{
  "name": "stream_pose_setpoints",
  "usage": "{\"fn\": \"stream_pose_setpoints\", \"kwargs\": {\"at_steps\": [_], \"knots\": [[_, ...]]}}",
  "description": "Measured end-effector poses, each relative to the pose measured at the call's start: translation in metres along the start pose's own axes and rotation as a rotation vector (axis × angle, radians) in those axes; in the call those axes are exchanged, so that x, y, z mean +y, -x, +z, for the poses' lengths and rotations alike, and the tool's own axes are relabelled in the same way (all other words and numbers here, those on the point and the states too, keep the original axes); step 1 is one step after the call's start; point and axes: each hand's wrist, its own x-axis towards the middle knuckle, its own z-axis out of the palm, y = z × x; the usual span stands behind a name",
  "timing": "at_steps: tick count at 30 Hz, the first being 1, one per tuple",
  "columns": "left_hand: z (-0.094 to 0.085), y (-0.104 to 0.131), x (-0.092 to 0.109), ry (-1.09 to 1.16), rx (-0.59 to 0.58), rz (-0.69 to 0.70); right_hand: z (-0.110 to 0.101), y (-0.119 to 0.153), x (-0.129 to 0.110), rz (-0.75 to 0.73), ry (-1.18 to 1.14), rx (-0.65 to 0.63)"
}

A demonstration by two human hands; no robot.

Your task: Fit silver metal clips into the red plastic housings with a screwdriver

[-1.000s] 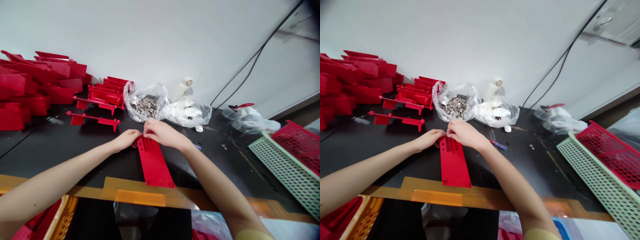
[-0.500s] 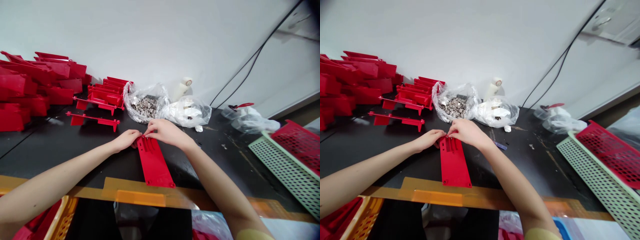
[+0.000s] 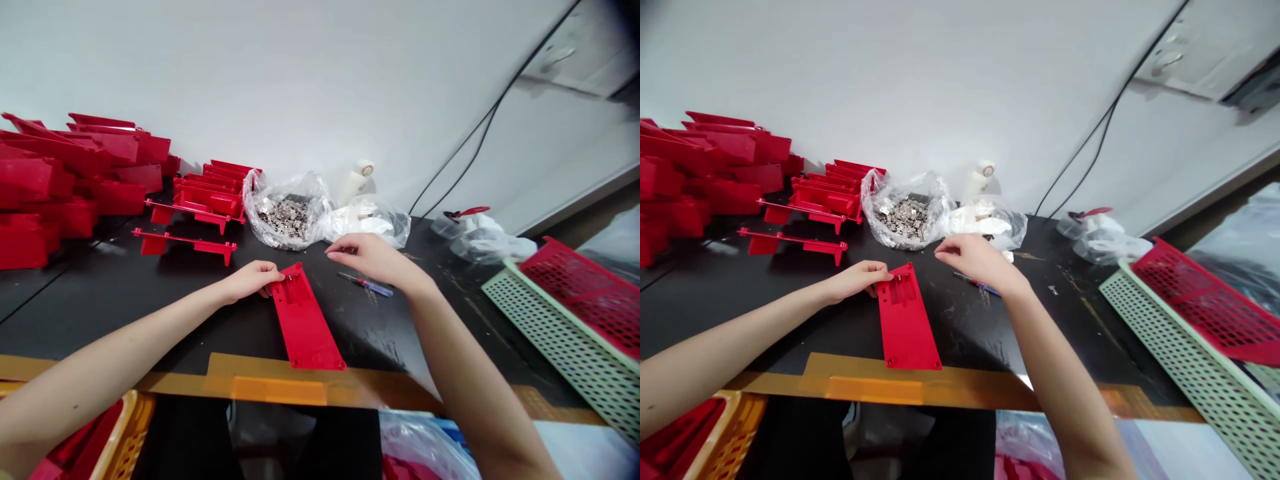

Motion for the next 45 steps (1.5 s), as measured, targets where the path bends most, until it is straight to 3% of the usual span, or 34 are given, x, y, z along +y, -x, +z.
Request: {"fn": "stream_pose_setpoints", "kwargs": {"at_steps": [5,8,15,23,33,37,41,44,45], "knots": [[0.002,0.002,0.002,0.008,0.014,-0.001,0.019,0.019,0.007,-0.038,-0.025,0.104],[0.002,0.001,0.002,0.016,0.023,-0.001,0.035,0.017,-0.010,-0.127,-0.018,0.147],[0.000,-0.004,-0.002,0.022,0.013,-0.004,0.073,-0.011,-0.054,-0.307,0.173,0.093],[-0.001,-0.004,-0.003,0.032,0.007,0.003,0.069,-0.013,-0.057,-0.449,0.383,-0.010],[-0.001,-0.005,-0.004,0.015,0.012,-0.013,0.076,-0.008,-0.056,-0.452,0.378,0.039],[-0.001,-0.004,-0.002,0.012,0.010,-0.014,0.065,0.009,-0.046,-0.344,0.259,0.163],[-0.001,-0.004,-0.002,0.011,-0.001,-0.004,0.049,0.050,-0.047,-0.289,0.038,0.331],[-0.001,-0.005,-0.003,0.009,-0.011,-0.006,0.062,0.095,-0.066,-0.342,-0.080,0.384],[-0.001,-0.005,-0.003,0.008,-0.016,-0.009,0.075,0.110,-0.073,-0.370,-0.162,0.306]]}}
